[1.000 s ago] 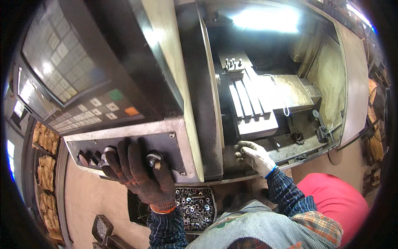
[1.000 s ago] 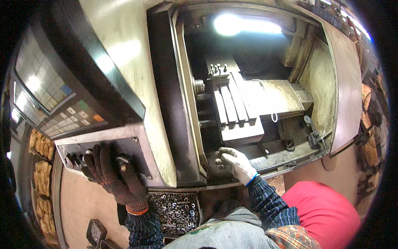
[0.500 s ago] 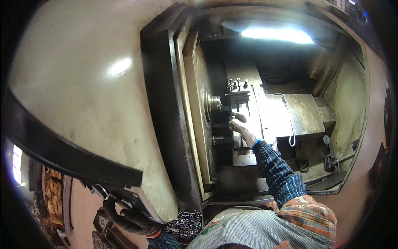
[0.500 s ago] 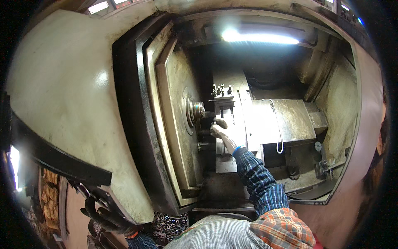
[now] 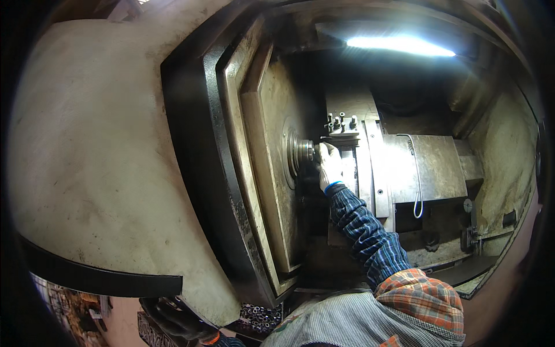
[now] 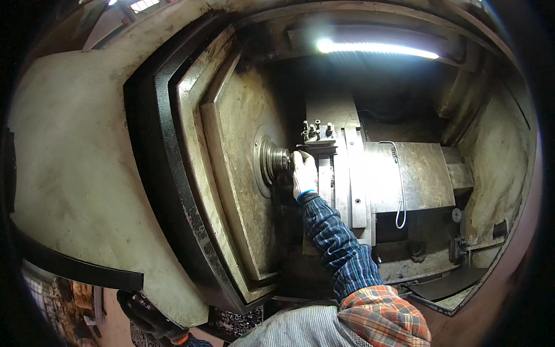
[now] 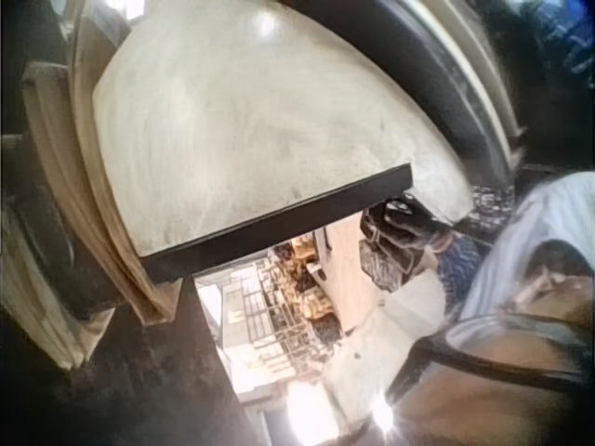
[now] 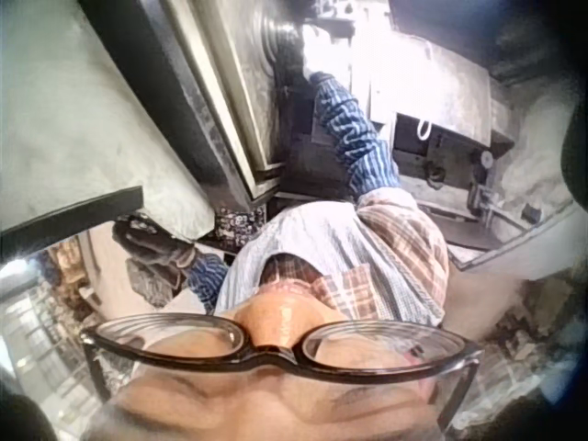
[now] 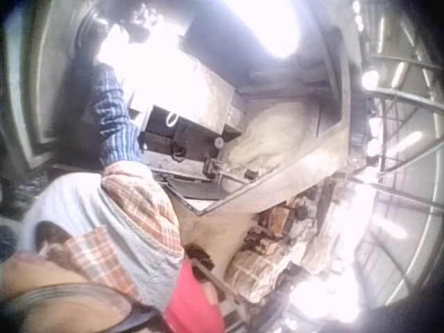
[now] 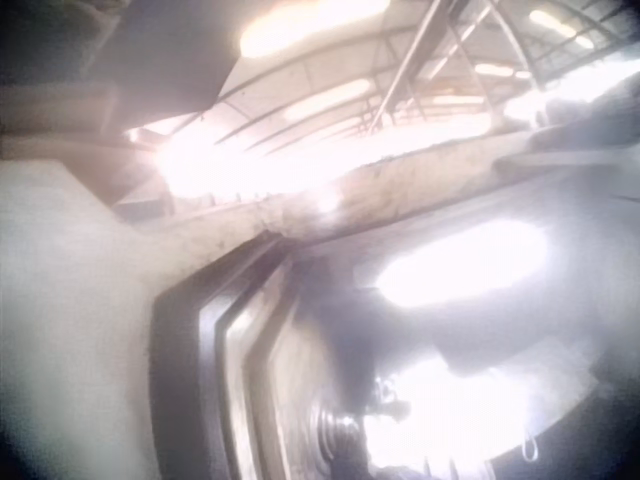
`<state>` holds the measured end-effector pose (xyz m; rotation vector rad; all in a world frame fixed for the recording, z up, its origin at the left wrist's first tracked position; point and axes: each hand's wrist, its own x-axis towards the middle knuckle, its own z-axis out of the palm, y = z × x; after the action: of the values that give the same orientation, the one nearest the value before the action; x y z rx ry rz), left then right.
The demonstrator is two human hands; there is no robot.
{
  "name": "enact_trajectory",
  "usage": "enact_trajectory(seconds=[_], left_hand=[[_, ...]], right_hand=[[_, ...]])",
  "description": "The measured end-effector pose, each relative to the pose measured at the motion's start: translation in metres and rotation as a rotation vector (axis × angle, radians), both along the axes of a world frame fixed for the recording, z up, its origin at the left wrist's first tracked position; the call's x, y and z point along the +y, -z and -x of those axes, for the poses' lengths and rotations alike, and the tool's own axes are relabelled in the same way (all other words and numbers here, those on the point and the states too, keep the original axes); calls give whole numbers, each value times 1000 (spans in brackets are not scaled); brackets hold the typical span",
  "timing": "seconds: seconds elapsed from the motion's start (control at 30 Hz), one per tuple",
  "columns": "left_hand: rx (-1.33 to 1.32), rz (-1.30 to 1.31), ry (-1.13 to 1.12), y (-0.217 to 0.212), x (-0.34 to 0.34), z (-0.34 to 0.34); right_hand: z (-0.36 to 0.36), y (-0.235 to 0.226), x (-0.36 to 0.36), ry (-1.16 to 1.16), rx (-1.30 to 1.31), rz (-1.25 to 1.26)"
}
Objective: The person uses a hammer to tap a cylindrical metal component inside a machine, then moves to a tray of small metal parts and repeatedly picks up and places items into a lathe-like machine. The person handles the parts one at a time and adjusts the machine interior.
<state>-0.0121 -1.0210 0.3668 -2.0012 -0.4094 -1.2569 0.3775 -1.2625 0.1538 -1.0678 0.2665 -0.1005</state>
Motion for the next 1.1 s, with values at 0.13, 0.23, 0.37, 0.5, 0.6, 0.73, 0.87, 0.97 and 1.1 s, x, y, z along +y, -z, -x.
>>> enact_trajectory(seconds=[0.13,0.23,0.37,0.5,0.6,0.73,0.87,0.97,1.1], left_hand=[[-25,-96,20,8,5,8],[23,-111,34,12,10,17],[36,-76,70,14,15,14],[53,-2,168,13,14,8],[75,35,121,16,11,12],[53,121,141,24,15,24],[46,227,167,30,28,30],[27,241,157,35,34,29],[-5,255,156,40,35,26]], right_hand=[[-5,7,2,-29,89,-186],[-9,9,2,-66,92,-286],[-9,9,4,-18,131,-419],[-3,8,8,22,-51,-52],[-1,6,11,110,52,-124],[-6,-3,19,218,92,-525],[0,-11,18,224,142,-411],[11,-15,7,97,180,-131],[13,-21,-10,-51,59,13]])
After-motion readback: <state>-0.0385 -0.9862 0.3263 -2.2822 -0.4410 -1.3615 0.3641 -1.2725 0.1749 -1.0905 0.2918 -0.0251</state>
